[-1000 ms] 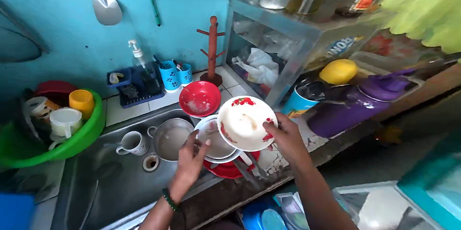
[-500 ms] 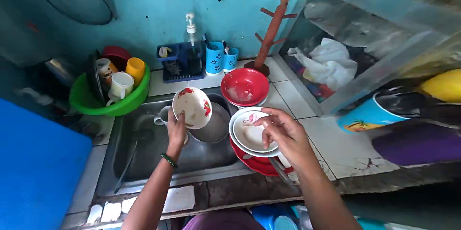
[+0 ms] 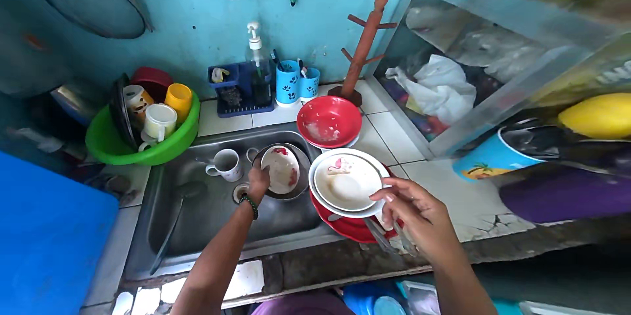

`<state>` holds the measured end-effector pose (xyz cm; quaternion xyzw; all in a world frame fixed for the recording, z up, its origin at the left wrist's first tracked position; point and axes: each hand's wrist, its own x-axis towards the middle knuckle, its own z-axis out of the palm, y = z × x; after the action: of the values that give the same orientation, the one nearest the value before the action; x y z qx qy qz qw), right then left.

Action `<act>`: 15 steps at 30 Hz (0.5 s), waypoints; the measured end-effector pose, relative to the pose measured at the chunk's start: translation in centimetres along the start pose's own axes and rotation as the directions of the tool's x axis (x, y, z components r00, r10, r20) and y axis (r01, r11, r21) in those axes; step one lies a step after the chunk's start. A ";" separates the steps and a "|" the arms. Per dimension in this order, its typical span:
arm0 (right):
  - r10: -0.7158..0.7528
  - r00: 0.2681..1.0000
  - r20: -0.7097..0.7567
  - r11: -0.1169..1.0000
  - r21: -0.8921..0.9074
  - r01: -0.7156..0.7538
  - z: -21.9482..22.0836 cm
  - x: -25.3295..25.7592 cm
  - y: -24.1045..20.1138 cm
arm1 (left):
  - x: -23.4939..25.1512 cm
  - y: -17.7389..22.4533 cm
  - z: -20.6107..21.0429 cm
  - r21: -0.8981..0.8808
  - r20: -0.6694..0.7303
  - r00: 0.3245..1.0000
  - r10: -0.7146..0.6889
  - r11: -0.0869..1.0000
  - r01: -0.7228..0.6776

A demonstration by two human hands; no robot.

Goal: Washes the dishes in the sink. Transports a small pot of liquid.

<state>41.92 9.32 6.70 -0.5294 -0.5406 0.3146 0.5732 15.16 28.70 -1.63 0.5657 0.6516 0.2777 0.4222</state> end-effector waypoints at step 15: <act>-0.024 0.991 -0.132 0.978 -0.209 -0.004 -1.5 0.0 1.4 | -2.1 6.1 -5.0 0.371 0.054 0.997 -0.048 0.928 0.025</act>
<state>43.60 9.22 5.57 -0.6037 -0.5336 0.2171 0.5510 13.95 28.52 6.46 0.6313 0.6892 0.1246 0.3330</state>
